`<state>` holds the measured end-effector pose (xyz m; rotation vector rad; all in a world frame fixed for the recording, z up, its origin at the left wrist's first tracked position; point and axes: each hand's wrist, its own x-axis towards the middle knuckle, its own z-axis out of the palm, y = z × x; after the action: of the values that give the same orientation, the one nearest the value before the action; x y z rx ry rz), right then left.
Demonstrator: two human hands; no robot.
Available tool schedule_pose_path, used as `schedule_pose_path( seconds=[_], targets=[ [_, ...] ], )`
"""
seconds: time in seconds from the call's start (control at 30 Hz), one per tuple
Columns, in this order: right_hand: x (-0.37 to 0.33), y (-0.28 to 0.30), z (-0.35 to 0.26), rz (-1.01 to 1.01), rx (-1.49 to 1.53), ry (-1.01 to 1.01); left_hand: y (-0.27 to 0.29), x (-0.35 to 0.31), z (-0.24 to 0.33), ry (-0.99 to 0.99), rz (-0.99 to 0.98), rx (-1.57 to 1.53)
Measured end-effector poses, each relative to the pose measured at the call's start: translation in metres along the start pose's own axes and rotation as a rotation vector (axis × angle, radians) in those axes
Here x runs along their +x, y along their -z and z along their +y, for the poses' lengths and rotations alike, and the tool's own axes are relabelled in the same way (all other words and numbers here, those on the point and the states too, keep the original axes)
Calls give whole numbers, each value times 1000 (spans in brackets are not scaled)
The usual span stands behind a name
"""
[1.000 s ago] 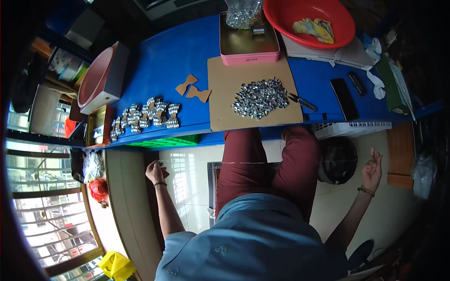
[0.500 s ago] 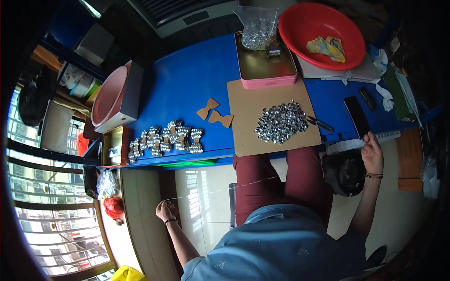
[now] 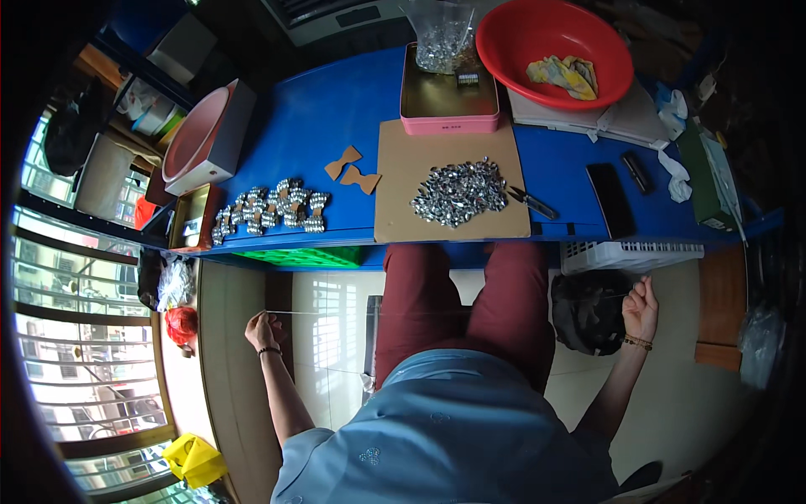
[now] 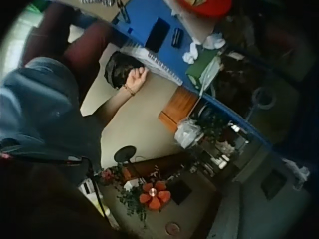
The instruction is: Attaching small metal rivets or studs to a piece of material at a workshop table.
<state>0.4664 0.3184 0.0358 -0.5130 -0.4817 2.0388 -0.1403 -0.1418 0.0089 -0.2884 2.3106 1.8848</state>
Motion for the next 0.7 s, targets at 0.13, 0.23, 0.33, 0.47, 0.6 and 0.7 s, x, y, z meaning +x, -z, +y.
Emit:
schedule_pose_path(
  seconds=[0.13, 0.23, 0.33, 0.47, 0.6, 0.7],
  targets=[
    [-37, 33, -18, 303, -8, 86, -34, -4, 13, 16, -47, 63],
    [-62, 52, -37, 466, -7, 108, -55, 5, 12, 35, -186, 155],
    [-90, 69, -54, 374, 90, 66, -76, -5, 17, -11, -255, 182],
    [-118, 115, -75, 72, 406, 86, -108, -11, 12, -4, -387, 222],
    [-160, 195, -116, 271, 234, 341, -142, -51, 19, -10, -691, 288],
    [-213, 253, -143, 1063, -295, 502, -171, -118, 25, -130, -1011, 411]
  ],
)
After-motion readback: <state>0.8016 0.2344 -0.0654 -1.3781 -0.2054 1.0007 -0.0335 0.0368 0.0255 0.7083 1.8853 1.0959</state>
